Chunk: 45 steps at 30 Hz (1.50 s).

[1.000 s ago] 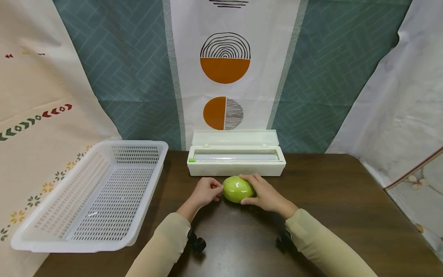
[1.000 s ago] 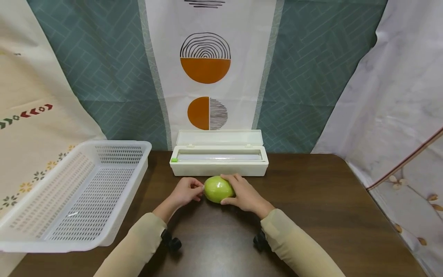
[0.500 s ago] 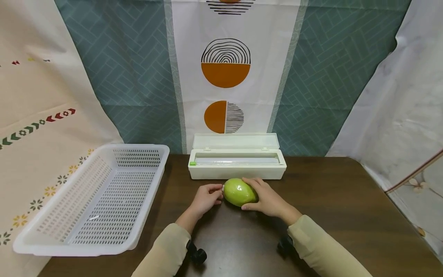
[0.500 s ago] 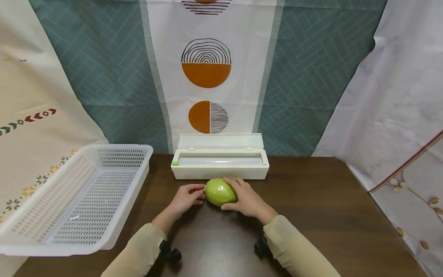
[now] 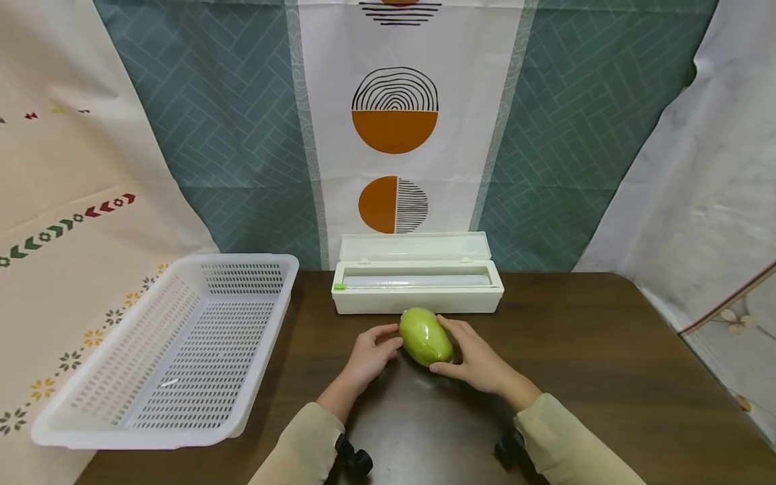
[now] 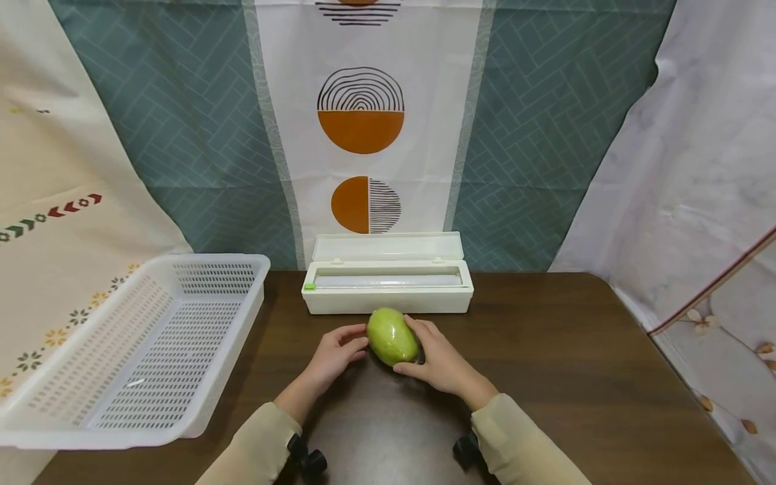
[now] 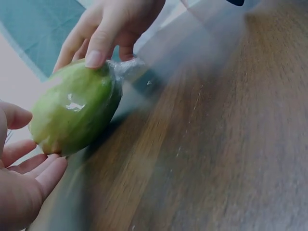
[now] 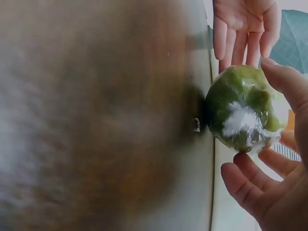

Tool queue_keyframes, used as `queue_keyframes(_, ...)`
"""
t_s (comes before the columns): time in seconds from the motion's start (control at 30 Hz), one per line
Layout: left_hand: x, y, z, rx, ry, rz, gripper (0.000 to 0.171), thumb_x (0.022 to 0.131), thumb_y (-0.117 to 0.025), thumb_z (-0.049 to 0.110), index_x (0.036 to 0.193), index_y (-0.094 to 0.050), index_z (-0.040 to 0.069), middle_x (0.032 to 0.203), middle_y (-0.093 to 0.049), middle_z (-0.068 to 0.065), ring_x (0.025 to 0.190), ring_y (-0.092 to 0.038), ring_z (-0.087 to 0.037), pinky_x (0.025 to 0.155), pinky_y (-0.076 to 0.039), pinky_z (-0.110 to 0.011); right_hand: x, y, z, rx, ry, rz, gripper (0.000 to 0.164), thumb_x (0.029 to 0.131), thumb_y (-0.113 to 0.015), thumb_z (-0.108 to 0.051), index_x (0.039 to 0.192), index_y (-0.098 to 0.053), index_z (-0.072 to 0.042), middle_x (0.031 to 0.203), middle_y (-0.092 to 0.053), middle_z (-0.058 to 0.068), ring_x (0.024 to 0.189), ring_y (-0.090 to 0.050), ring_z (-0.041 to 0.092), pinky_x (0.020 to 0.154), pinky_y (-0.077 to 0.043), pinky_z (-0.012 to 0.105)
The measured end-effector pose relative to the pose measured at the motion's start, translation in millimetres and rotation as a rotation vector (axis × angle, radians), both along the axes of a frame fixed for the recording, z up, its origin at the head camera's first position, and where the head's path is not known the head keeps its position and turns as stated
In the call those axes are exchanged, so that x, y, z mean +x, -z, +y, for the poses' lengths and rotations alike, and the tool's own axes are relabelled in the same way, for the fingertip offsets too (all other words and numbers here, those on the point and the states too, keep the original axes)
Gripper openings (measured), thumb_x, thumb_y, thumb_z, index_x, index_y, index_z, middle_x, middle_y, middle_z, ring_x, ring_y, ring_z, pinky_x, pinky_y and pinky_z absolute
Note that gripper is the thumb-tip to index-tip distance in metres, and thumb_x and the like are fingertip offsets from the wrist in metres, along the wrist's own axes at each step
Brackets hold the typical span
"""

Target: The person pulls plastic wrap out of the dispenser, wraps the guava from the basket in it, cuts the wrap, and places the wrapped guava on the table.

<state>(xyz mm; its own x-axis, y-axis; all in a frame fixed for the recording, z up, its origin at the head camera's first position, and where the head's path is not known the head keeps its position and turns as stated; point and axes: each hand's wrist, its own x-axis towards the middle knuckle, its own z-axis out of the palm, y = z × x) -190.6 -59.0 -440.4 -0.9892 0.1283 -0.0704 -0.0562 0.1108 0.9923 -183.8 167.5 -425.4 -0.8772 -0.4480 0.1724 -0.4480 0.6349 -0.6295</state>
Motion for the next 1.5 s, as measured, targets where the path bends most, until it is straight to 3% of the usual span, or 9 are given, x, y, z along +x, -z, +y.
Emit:
queue_keyframes(0.13, -0.4, -1.2, 4.8, -0.016, 0.009, 0.007, 0.047, 0.09, -0.062, 0.017, 0.131, -0.051, -0.004, 0.128, -0.057, -0.022, 0.109, -0.061, -0.024, 0.082, -0.054, -0.033, 4.7, 3.0, 2.1, -0.03, 0.014, 0.013, 0.088, 0.078, -0.075, -0.041, 0.146, -0.032, -0.007, 0.139, -0.042, 0.013, 0.119, -0.05, 0.026, 0.096, -0.045, 0.047)
queue_keyframes(0.23, -1.8, -0.6, 7.5, -0.016, 0.029, 0.013, 0.053, 0.09, -0.063, 0.021, 0.135, -0.048, -0.003, 0.131, -0.055, -0.022, 0.117, -0.057, -0.029, 0.087, -0.053, -0.035, 7.5, 4.2, 2.9, -0.064, 0.017, 0.002, 0.086, 0.079, -0.075, -0.039, 0.146, -0.032, -0.007, 0.139, -0.041, 0.013, 0.103, -0.054, 0.021, 0.081, -0.05, 0.033)
queue_keyframes(0.37, -3.1, 0.3, 9.3, -0.01, 0.049, 0.009, 0.06, 0.09, -0.064, 0.025, 0.139, -0.043, -0.002, 0.137, -0.05, -0.023, 0.125, -0.051, -0.032, 0.098, -0.047, -0.04, 11.6, 4.6, 2.4, -0.101, 0.004, -0.037, 0.084, 0.081, -0.074, -0.038, 0.147, -0.031, -0.008, 0.14, -0.038, 0.014, 0.09, -0.055, 0.018, 0.063, -0.047, 0.02)
queue_keyframes(0.87, -6.7, 0.3, 11.9, -0.037, 0.106, 0.035, 0.066, 0.092, -0.061, 0.029, 0.145, -0.033, 0.001, 0.146, -0.038, -0.022, 0.135, -0.038, -0.035, 0.105, -0.038, -0.047, 17.6, 3.4, 2.5, -0.104, -0.005, -0.065, 0.081, 0.083, -0.072, -0.038, 0.147, -0.031, -0.011, 0.141, -0.036, 0.015, 0.094, -0.055, 0.023, 0.061, -0.046, 0.02)
queue_keyframes(1.07, -6.7, -0.3, 12.6, -0.054, 0.11, 0.023, 0.068, 0.091, -0.062, 0.031, 0.145, -0.033, 0.003, 0.146, -0.038, -0.023, 0.129, -0.045, -0.037, 0.101, -0.043, -0.046, 18.4, 2.5, 0.5, -0.125, 0.008, -0.101, 0.082, 0.082, -0.072, -0.038, 0.147, -0.03, -0.011, 0.145, -0.033, 0.014, 0.104, -0.056, 0.026, 0.07, -0.052, 0.023)
queue_keyframes(1.27, -5.0, -3.8, 14.1, -0.069, 0.088, 0.008, 0.068, 0.089, -0.064, 0.031, 0.145, -0.036, 0.004, 0.145, -0.04, -0.022, 0.121, -0.053, -0.036, 0.095, -0.048, -0.043, 20.2, 3.4, -3.0, -0.225, 0.024, -0.196, 0.086, 0.082, -0.074, -0.032, 0.149, -0.023, -0.012, 0.147, -0.035, 0.014, 0.112, -0.058, 0.03, 0.076, -0.054, 0.024)
queue_keyframes(1.5, 1.7, -16.7, 15.4, -0.116, 0.047, 0.047, 0.057, 0.09, -0.062, 0.029, 0.138, -0.046, 0.003, 0.142, -0.046, -0.016, 0.132, -0.041, -0.031, 0.1, -0.043, -0.046, 21.5, 4.7, 3.6, -0.232, 0.037, -0.212, 0.08, 0.085, -0.071, -0.033, 0.147, -0.026, -0.012, 0.14, -0.046, 0.021, 0.109, -0.061, 0.031, 0.074, -0.054, 0.024)
